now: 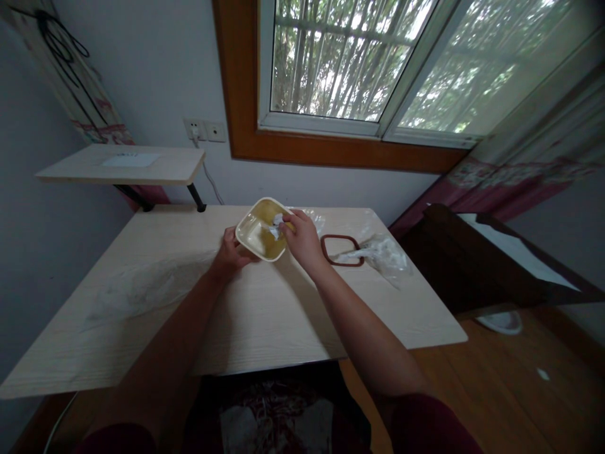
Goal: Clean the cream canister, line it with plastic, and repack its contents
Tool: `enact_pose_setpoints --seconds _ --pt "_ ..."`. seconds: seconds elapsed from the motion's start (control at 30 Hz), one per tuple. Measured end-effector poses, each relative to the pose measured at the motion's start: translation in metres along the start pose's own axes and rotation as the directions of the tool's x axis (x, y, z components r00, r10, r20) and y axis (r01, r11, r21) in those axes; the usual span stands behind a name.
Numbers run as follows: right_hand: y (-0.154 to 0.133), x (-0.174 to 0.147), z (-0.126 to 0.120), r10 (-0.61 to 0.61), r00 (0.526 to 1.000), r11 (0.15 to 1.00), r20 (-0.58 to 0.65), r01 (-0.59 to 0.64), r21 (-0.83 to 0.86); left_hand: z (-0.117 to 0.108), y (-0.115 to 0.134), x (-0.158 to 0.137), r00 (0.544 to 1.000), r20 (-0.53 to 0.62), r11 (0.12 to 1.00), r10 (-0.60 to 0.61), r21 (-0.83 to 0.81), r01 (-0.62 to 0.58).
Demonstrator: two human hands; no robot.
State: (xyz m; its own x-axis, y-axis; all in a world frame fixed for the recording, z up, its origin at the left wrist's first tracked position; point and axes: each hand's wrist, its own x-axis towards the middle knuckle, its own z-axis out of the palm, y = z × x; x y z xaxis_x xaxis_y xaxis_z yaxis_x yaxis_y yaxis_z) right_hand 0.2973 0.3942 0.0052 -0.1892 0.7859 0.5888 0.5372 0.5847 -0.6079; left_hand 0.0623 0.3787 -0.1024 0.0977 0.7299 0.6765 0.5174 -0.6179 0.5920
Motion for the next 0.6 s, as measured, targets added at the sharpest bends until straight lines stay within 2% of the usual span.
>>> enact_pose_setpoints --seconds 0.07,0.17,0.3,0.37,0.43,0.5,0.6 --pt "0.006 0.009 -0.006 -0.077 0.996 0.997 0.050 0.078 -0.023 -0.004 0.003 0.001 0.997 0.020 0.996 0.074 0.041 -0.075" --pt "0.013 0.022 -0.016 -0.193 0.968 0.977 0.161 0.205 -0.062 -0.010 0.010 0.002 0.982 0.123 0.986 0.142 0.065 -0.151" --pt "0.009 0.031 -0.029 -0.300 0.898 0.921 0.322 0.360 -0.148 -0.013 0.015 0.002 0.971 0.204 0.988 0.122 0.064 -0.138" --pt "0.002 0.032 -0.032 -0.341 0.860 0.885 0.380 0.430 -0.180 -0.013 0.015 0.003 0.986 0.153 0.991 0.067 0.101 -0.084" --pt "-0.006 0.031 -0.032 -0.378 0.825 0.855 0.420 0.485 -0.184 -0.014 0.014 0.005 0.999 0.029 0.991 0.016 0.130 -0.019" --pt "-0.014 0.030 -0.029 -0.418 0.787 0.825 0.454 0.538 -0.173 -0.016 0.013 0.008 0.996 -0.090 0.992 -0.025 0.125 0.036" --pt "-0.027 0.028 -0.022 -0.481 0.721 0.769 0.500 0.620 -0.154 -0.018 0.009 0.011 0.986 -0.161 0.994 -0.050 0.089 0.065"
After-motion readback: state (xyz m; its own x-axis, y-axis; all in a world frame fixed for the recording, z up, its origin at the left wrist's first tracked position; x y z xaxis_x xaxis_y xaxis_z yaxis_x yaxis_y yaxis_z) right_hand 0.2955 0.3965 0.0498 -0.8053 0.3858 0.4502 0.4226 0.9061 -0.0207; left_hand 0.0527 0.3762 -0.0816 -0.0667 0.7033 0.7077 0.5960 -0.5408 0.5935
